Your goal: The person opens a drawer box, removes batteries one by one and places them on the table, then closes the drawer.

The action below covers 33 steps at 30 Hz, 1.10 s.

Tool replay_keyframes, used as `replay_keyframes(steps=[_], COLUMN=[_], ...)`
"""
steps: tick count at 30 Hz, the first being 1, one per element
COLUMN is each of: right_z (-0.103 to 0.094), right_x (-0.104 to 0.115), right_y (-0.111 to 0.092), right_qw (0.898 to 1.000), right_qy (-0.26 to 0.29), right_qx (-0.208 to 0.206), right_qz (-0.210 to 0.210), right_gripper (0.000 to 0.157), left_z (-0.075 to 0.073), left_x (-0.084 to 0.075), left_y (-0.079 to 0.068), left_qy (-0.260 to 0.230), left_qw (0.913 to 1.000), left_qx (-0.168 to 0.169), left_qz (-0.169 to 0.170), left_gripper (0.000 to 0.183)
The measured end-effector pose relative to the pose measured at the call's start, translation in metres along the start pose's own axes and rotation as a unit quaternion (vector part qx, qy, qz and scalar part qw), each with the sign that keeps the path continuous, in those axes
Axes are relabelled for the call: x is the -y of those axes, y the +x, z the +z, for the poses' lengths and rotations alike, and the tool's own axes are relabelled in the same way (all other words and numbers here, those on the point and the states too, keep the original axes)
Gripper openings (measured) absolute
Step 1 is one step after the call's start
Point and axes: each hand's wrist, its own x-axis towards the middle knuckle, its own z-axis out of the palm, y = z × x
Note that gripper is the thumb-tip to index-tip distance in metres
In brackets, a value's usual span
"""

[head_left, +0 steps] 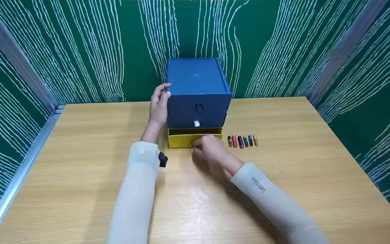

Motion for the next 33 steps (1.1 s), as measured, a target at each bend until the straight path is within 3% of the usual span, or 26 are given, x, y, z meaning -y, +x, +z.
replay_keyframes(steps=[8,15,25,33], right_z=[0.001,0.001,0.0,0.002], right_x=[-0.005,-0.009,-0.014,-0.014], right_y=[0.007,0.011,0.017,0.019], right_qw=[0.998,0.999,0.997,0.997], right_qy=[0.013,-0.011,0.021,0.025], right_qx=[0.018,0.013,0.017,0.014], right_qz=[0.051,0.049,0.077,0.068], right_gripper=[0.011,0.012,0.015,0.014], left_z=[0.0,0.001,0.003,0.001], left_x=[-0.025,-0.025,-0.024,-0.024], left_y=[-0.013,-0.013,-0.012,-0.012], left_qy=[-0.002,0.006,-0.001,0.001], left_qw=[1.0,0.9999,1.0,1.0], left_qx=[0.004,0.006,0.005,0.004], left_qz=[-0.001,0.006,0.0,-0.005], left_gripper=[0.033,0.034,0.034,0.034])
